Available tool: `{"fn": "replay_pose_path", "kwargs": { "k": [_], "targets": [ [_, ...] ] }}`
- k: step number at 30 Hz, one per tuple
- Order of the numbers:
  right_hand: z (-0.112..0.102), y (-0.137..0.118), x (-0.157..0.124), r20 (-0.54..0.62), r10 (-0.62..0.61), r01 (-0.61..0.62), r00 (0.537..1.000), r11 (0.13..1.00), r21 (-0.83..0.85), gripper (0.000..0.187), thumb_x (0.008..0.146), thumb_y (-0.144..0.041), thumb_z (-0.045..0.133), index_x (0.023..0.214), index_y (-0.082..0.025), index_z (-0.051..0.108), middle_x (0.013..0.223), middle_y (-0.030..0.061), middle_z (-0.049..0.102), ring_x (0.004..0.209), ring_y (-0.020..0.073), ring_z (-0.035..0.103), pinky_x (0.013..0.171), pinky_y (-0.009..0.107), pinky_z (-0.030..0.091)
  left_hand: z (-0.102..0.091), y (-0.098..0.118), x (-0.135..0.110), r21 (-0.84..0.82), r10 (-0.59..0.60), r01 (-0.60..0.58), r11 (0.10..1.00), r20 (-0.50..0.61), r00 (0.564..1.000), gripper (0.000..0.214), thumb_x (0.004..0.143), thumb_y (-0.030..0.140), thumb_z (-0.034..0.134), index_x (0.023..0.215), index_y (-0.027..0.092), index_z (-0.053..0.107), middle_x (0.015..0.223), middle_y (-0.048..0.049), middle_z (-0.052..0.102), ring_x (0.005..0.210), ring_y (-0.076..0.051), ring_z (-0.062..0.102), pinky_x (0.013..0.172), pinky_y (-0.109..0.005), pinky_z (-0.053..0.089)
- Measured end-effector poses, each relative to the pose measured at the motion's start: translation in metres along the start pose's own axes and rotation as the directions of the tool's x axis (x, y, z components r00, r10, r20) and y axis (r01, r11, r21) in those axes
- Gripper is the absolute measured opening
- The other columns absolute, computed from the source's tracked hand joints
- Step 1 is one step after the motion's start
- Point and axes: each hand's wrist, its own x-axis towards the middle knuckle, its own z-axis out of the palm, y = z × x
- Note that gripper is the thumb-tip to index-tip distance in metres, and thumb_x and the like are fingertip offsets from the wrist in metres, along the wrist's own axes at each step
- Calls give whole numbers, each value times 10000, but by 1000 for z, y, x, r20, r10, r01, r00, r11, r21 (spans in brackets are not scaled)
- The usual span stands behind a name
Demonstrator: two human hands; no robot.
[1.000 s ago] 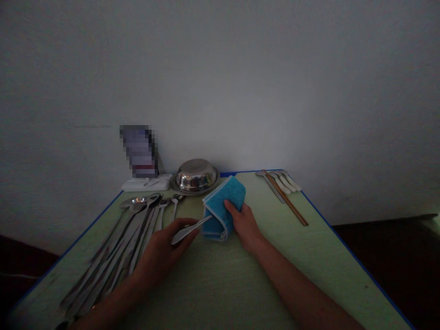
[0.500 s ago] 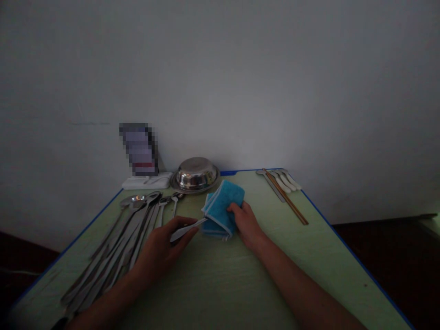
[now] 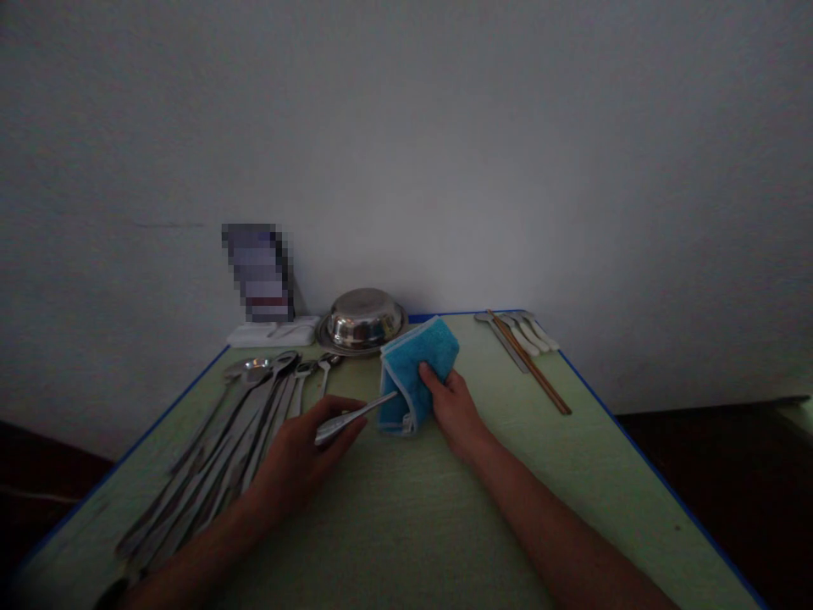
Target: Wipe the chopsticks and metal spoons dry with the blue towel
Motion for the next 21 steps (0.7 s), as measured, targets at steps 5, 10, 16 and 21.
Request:
{"fn": "replay_pose_path", "kwargs": {
  "k": [5, 10, 16, 21],
  "targets": [
    [-2, 4, 3, -43, -35, 32, 998, 997, -72, 356, 727, -497, 560, 887, -190, 643, 825, 16, 709, 885, 193, 629, 842, 322, 440, 0, 0, 0, 4, 15, -15, 1000, 8, 1000, 186, 816, 336, 512, 915, 192, 575, 771, -10, 699, 672, -152, 653, 605, -222, 482],
    [-2, 5, 3, -68, -21, 13, 998, 993, -114, 346, 719, -483, 566, 878, -187, 646, 864, 19, 706, 859, 182, 629, 821, 301, 441, 1, -4, 0, -2, 21, -21, 1000, 12, 1000, 191, 815, 339, 515, 920, 190, 572, 787, -17, 703, 700, -155, 659, 601, -214, 491],
    [-2, 2, 0, -77, 0, -10, 997, 991, -134, 252, 672, -379, 621, 819, -175, 643, 792, 14, 702, 724, 175, 625, 710, 288, 461, 0, -2, 0, 7, 33, -33, 999, 30, 999, 191, 818, 328, 507, 927, 191, 583, 780, -12, 705, 687, -152, 661, 607, -211, 495],
    [-1, 2, -1, -66, -7, -2, 998, 992, -127, 282, 683, -412, 611, 833, -178, 655, 815, 21, 704, 762, 180, 629, 753, 299, 461, -2, 1, 0, 21, 42, -43, 999, 39, 998, 223, 826, 310, 496, 994, 202, 595, 814, -16, 709, 727, -158, 663, 638, -217, 497]
  ]
}}
